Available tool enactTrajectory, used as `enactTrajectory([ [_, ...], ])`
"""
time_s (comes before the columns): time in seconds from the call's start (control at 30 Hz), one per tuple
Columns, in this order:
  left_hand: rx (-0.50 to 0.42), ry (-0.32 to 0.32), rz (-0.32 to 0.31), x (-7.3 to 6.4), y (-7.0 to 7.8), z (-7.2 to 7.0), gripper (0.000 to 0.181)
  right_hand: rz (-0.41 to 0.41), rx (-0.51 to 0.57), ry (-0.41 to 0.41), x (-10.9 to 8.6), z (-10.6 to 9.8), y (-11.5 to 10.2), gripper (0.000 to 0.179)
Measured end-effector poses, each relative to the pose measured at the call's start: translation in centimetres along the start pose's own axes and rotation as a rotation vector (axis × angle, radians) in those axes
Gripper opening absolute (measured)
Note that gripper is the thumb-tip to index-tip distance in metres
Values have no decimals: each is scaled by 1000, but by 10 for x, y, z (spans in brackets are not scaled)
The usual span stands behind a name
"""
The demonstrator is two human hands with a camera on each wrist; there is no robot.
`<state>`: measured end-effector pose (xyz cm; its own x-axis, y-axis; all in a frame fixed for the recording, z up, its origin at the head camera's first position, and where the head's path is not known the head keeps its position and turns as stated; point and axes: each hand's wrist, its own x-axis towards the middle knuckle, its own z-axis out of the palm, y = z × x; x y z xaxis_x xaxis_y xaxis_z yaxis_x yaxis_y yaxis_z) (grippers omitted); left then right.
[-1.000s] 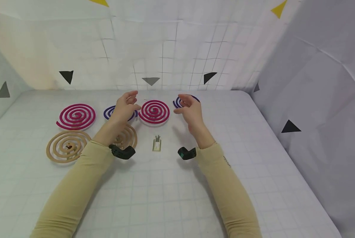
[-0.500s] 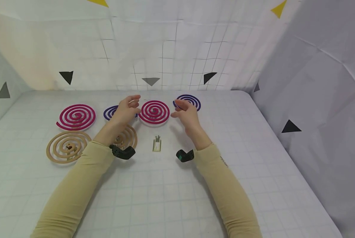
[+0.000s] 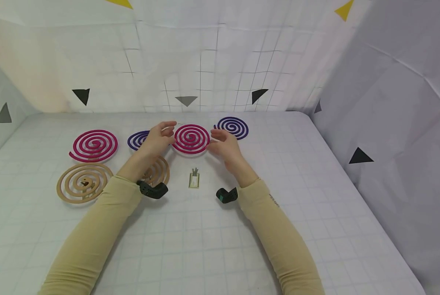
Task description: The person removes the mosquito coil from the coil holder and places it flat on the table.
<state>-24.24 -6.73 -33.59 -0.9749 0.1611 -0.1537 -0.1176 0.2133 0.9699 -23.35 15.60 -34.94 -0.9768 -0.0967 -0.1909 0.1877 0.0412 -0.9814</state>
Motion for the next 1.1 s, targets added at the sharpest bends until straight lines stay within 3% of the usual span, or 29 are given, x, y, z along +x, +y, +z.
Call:
enactTrajectory([
  [0.73,-18,-34,-31,1,0,5,58,23,-13,-13,4,-2,4,63],
  [1.1,-14,-23,-46,3,-1,6,58,18,127,-52,6,-1,5,65],
])
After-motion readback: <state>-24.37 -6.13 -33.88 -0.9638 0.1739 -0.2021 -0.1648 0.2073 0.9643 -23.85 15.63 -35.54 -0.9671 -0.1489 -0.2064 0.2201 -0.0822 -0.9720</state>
